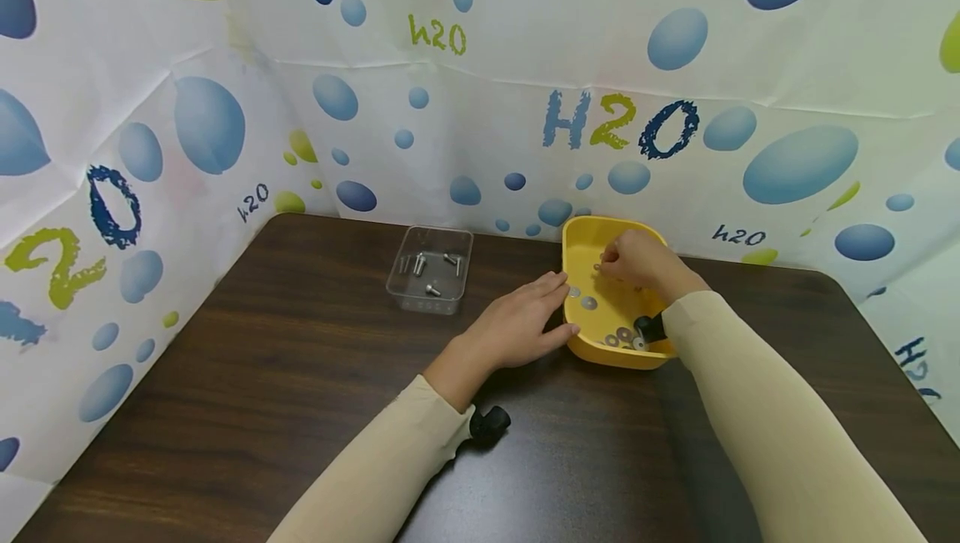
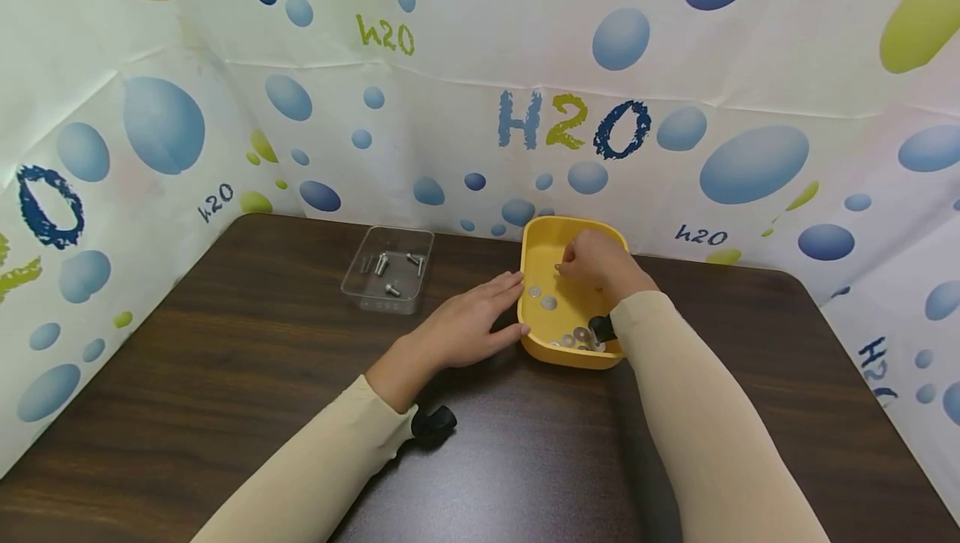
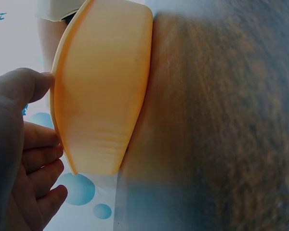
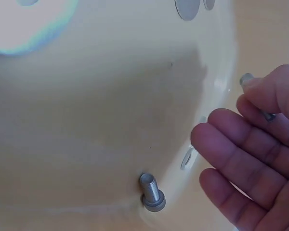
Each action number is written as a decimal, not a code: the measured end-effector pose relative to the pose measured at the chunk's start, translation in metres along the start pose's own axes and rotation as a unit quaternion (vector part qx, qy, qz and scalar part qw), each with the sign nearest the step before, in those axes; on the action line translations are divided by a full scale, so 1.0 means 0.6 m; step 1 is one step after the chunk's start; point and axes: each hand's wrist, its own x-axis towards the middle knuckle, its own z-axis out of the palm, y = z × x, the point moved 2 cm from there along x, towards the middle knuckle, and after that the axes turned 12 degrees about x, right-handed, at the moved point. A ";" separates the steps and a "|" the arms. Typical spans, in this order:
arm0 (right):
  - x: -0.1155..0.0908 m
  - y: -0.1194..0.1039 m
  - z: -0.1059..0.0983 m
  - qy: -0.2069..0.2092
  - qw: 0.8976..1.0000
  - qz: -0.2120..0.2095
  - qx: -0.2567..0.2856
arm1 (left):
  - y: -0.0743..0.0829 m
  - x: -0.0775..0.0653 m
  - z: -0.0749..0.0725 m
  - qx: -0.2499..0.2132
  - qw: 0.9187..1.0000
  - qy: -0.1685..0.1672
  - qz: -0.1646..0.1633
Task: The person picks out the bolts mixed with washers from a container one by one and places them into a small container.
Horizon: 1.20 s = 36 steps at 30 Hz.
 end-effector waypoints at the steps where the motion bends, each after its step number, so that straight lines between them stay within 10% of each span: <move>1: -0.001 -0.001 -0.001 0.003 1.000 -0.003 -0.001 | 0.000 0.000 0.000 0.001 1.000 -0.001 0.000; 14: -0.007 -0.028 -0.004 0.049 0.997 -0.003 0.060 | -0.003 -0.010 -0.005 0.002 1.000 0.004 -0.001; 36: -0.033 -0.153 -0.012 0.128 0.970 -0.207 0.010 | -0.093 -0.071 -0.038 -0.029 0.996 0.057 -0.068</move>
